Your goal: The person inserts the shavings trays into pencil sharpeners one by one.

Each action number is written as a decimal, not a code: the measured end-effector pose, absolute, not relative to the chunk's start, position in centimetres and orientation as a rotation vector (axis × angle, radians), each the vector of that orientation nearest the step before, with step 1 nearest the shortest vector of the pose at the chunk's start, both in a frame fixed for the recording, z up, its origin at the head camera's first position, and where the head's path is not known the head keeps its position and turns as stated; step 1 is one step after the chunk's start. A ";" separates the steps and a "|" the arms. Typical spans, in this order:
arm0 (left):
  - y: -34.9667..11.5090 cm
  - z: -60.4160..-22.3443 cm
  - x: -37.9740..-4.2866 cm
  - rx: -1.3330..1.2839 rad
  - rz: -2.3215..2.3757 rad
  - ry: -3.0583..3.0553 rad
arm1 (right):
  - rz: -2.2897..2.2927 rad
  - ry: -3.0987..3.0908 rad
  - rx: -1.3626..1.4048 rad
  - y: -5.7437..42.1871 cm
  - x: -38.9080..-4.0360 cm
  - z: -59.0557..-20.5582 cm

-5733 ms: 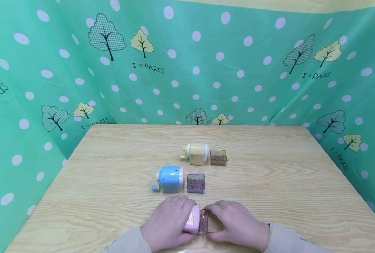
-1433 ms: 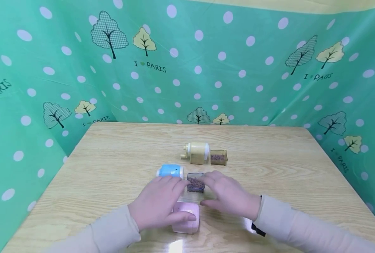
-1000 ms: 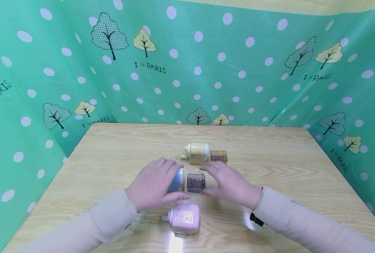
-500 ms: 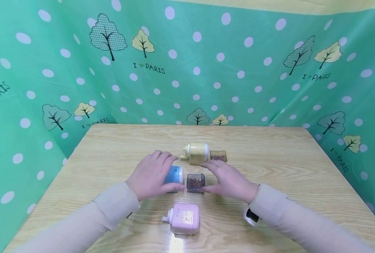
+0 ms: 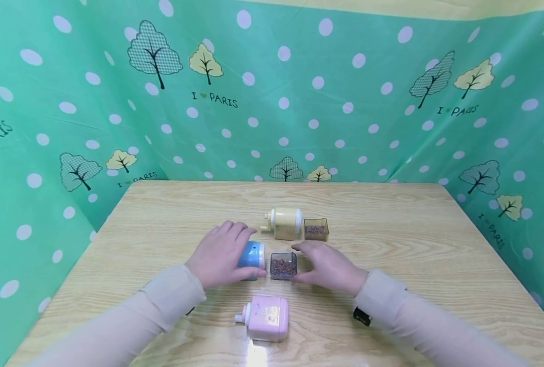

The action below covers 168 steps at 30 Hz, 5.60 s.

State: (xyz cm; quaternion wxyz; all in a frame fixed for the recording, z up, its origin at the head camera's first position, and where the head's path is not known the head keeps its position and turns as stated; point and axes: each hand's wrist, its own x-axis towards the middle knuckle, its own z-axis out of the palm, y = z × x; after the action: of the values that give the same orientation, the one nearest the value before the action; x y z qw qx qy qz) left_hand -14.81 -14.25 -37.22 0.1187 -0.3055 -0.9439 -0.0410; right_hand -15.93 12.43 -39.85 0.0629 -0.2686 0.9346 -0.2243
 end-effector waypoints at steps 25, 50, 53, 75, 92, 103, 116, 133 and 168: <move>-13.7 -38.5 -14.9 -0.882 -0.163 -2.834 | -0.727 2.789 -0.779 11.6 -16.1 -40.2; -13.7 -39.2 -15.2 -0.864 -0.202 -2.926 | -0.677 2.780 -0.743 11.3 -16.3 -39.8; -13.8 -39.4 -15.2 -0.886 -0.234 -2.904 | -0.681 2.774 -0.727 11.3 -16.2 -39.7; -13.6 -40.2 -15.5 -0.888 -0.329 -2.828 | -0.633 2.764 -0.730 10.9 -16.2 -39.7; -13.6 -40.3 -15.6 -0.868 -0.325 -2.837 | -0.663 2.762 -0.763 10.0 -16.4 -39.9; -13.5 -40.5 -15.6 -0.857 -0.293 -2.814 | -0.680 2.756 -0.810 9.6 -16.6 -40.2; -13.5 -40.4 -15.5 -0.865 -0.304 -2.829 | -0.677 2.760 -0.856 9.2 -16.7 -40.3; -13.5 -40.4 -15.5 -0.858 -0.328 -2.844 | -0.764 2.721 -0.874 9.3 -16.8 -40.5; -13.6 -40.2 -15.4 -0.862 -0.340 -2.819 | -0.801 2.651 -0.882 9.3 -17.1 -40.3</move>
State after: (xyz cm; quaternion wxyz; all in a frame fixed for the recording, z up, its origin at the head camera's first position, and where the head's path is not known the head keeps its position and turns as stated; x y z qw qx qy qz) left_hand -15.42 -13.59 -40.23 0.0868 -0.2893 -0.9465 -0.1140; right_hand -17.13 9.32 -40.33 0.1173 -0.3012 0.9059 -0.2736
